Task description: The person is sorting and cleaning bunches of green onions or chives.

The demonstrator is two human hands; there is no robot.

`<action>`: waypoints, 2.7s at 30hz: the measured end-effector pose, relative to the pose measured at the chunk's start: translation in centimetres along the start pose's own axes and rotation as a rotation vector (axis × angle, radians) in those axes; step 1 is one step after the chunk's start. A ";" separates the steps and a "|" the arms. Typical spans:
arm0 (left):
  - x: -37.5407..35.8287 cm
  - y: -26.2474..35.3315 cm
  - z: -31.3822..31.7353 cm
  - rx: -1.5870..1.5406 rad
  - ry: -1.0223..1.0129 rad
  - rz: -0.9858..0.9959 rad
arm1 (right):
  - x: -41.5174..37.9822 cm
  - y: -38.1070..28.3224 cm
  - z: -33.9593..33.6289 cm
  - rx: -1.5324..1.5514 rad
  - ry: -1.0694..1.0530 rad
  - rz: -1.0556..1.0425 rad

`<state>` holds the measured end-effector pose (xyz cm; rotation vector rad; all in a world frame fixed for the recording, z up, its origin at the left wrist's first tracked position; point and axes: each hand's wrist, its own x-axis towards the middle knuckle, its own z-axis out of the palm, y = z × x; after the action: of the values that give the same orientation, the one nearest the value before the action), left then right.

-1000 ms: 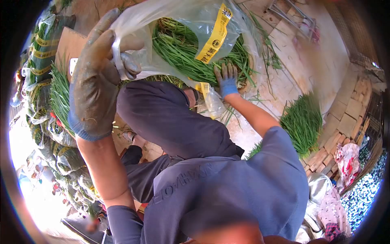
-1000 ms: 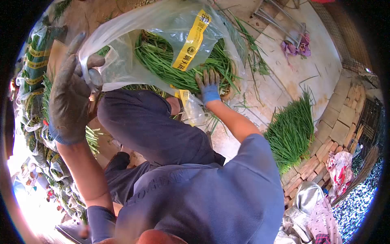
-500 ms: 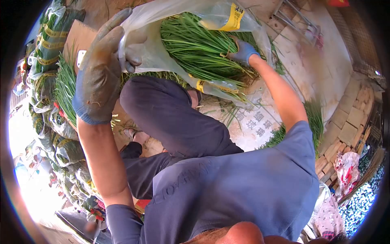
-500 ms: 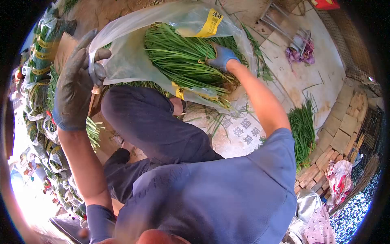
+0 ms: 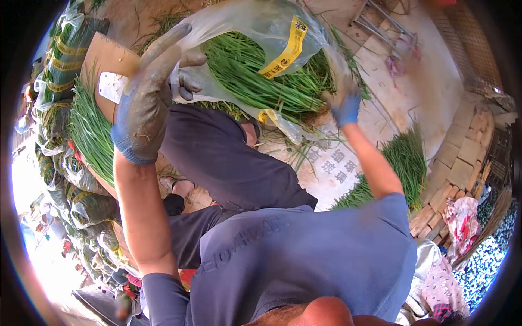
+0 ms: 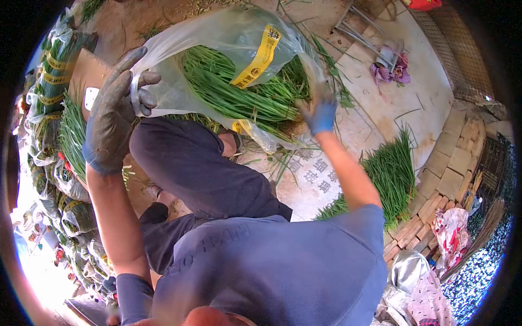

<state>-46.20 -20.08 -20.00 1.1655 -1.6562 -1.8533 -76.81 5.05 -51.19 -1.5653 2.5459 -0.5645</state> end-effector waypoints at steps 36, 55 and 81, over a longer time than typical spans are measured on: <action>-3.2 -5.2 -0.3 0.199 0.192 0.120 | 1.0 -3.6 2.1 0.945 -1.042 0.592; -10.0 -8.3 2.7 0.252 0.247 0.184 | -6.9 -12.4 9.3 1.429 -1.040 0.842; -17.3 -7.8 1.3 0.204 0.304 0.251 | 4.5 -14.5 -7.1 1.784 -1.080 0.850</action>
<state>-35.45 -4.49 -21.95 1.1870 -1.7497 -1.3093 -68.67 -2.91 -38.90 0.0410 0.8122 -0.9347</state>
